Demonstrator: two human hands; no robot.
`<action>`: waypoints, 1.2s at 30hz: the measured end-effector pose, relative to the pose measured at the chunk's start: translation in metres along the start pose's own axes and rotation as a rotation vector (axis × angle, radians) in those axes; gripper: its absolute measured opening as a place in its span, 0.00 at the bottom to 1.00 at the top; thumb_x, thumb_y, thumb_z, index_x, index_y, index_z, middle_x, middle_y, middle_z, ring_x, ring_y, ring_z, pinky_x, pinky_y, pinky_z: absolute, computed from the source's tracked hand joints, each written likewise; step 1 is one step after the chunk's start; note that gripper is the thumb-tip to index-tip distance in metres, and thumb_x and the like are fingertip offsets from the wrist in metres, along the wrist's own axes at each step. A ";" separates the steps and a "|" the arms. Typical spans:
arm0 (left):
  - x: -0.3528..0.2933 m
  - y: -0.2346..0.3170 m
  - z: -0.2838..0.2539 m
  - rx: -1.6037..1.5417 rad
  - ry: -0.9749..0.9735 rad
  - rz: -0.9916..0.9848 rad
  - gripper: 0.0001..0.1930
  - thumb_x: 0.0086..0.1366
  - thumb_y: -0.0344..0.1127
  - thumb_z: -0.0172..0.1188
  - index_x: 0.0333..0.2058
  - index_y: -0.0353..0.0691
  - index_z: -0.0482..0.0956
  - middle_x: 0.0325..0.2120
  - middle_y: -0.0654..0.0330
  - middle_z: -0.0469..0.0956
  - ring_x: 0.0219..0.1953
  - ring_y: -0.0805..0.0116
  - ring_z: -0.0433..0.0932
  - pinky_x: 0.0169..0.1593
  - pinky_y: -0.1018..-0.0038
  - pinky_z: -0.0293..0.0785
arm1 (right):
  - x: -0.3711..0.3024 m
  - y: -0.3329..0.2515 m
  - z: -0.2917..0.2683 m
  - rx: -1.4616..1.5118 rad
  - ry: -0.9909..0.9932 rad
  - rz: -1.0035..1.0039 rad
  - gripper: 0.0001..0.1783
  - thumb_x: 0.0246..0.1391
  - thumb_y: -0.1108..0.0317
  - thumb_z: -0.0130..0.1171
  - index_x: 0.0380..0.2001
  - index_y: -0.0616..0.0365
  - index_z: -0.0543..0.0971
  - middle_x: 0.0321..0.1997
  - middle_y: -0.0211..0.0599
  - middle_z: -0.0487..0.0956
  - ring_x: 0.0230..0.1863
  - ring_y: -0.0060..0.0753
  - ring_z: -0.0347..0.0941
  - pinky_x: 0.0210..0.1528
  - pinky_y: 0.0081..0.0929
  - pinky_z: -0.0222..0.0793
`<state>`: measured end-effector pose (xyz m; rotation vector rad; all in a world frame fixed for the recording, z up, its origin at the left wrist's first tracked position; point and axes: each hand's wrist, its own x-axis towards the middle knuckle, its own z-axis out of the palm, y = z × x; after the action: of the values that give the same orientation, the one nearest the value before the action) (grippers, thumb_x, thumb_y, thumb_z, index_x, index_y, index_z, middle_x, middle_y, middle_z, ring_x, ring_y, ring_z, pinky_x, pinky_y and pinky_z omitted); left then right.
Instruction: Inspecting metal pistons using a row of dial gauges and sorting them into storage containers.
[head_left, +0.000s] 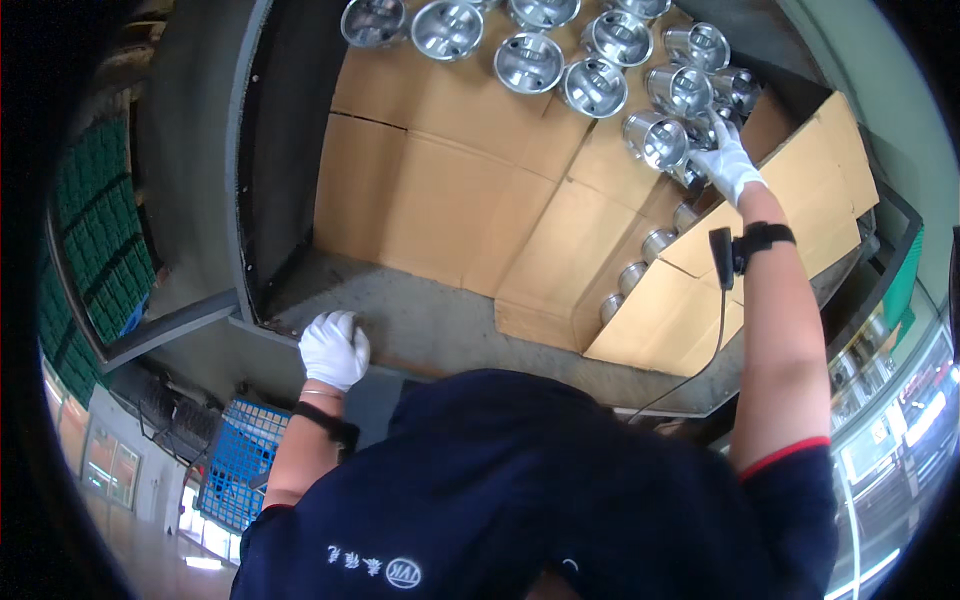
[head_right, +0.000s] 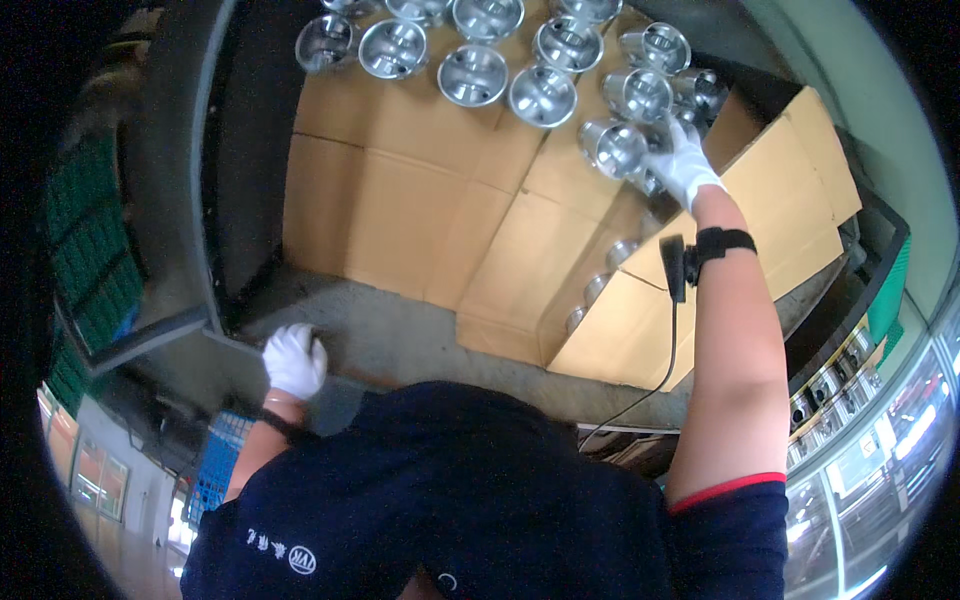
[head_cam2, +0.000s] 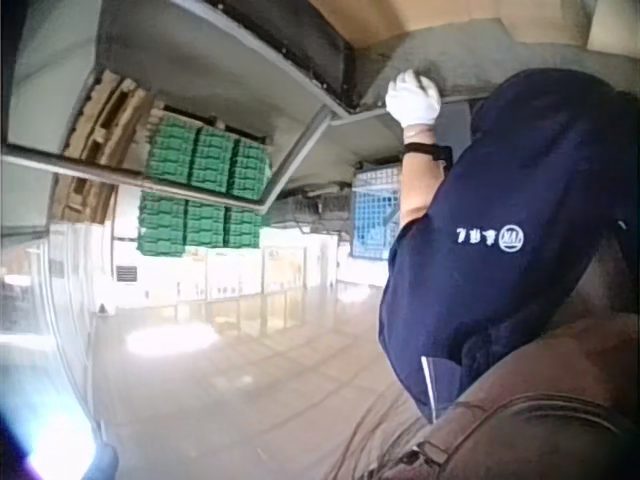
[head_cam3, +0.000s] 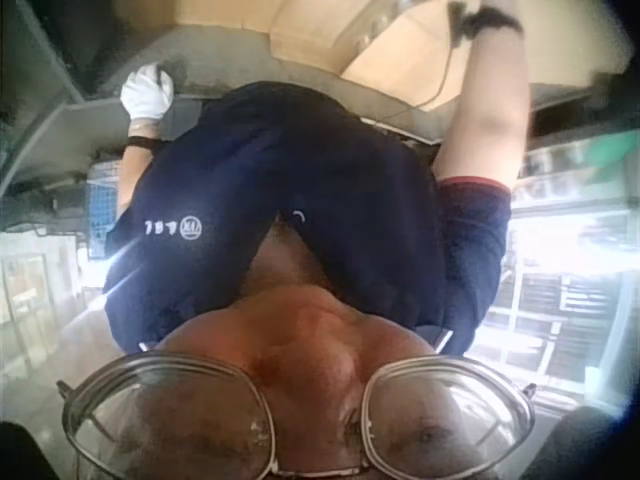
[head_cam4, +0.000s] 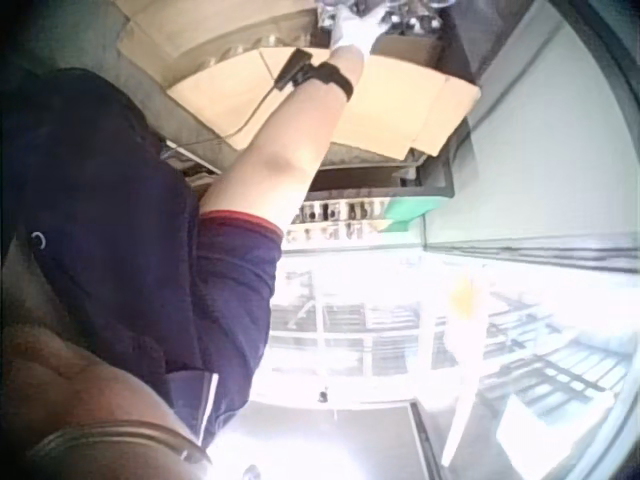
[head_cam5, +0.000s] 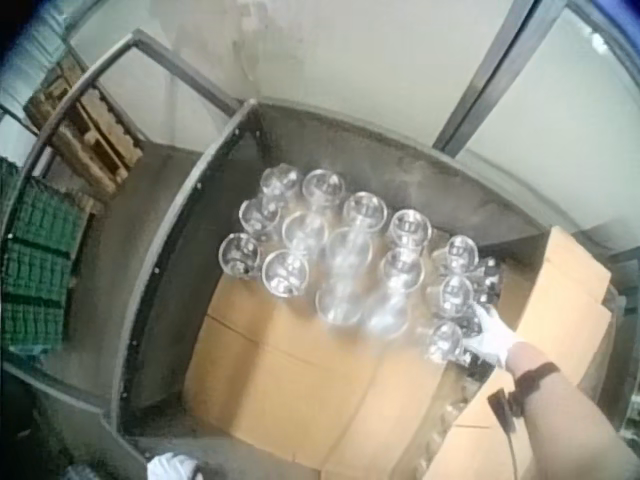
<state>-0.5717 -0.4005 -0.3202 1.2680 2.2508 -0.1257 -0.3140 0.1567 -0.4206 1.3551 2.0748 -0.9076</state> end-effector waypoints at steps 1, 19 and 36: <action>0.000 -0.001 0.001 -0.029 -0.009 0.007 0.09 0.54 0.33 0.58 0.34 0.39 0.79 0.31 0.50 0.80 0.35 0.45 0.78 0.39 0.53 0.76 | 0.009 0.000 0.002 -0.007 0.007 0.040 0.53 0.47 0.60 0.69 0.74 0.49 0.54 0.75 0.55 0.51 0.74 0.52 0.54 0.72 0.34 0.56; 0.011 0.001 -0.003 0.027 -0.243 -0.046 0.14 0.54 0.33 0.58 0.40 0.38 0.77 0.38 0.47 0.79 0.40 0.42 0.77 0.44 0.52 0.74 | 0.045 -0.006 0.021 0.281 -0.142 0.172 0.49 0.49 0.65 0.66 0.74 0.41 0.56 0.62 0.55 0.74 0.62 0.45 0.73 0.64 0.32 0.66; 0.398 0.245 -0.060 -0.175 -0.149 -0.134 0.50 0.51 0.51 0.72 0.69 0.53 0.52 0.67 0.40 0.55 0.55 0.42 0.77 0.56 0.57 0.76 | -0.004 -0.009 0.084 -0.131 0.186 0.106 0.37 0.47 0.60 0.67 0.63 0.41 0.70 0.71 0.63 0.56 0.63 0.64 0.67 0.64 0.42 0.68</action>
<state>-0.5581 0.0585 -0.4251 0.9844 2.1657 -0.0688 -0.3167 0.0885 -0.4701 1.5113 2.1342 -0.6110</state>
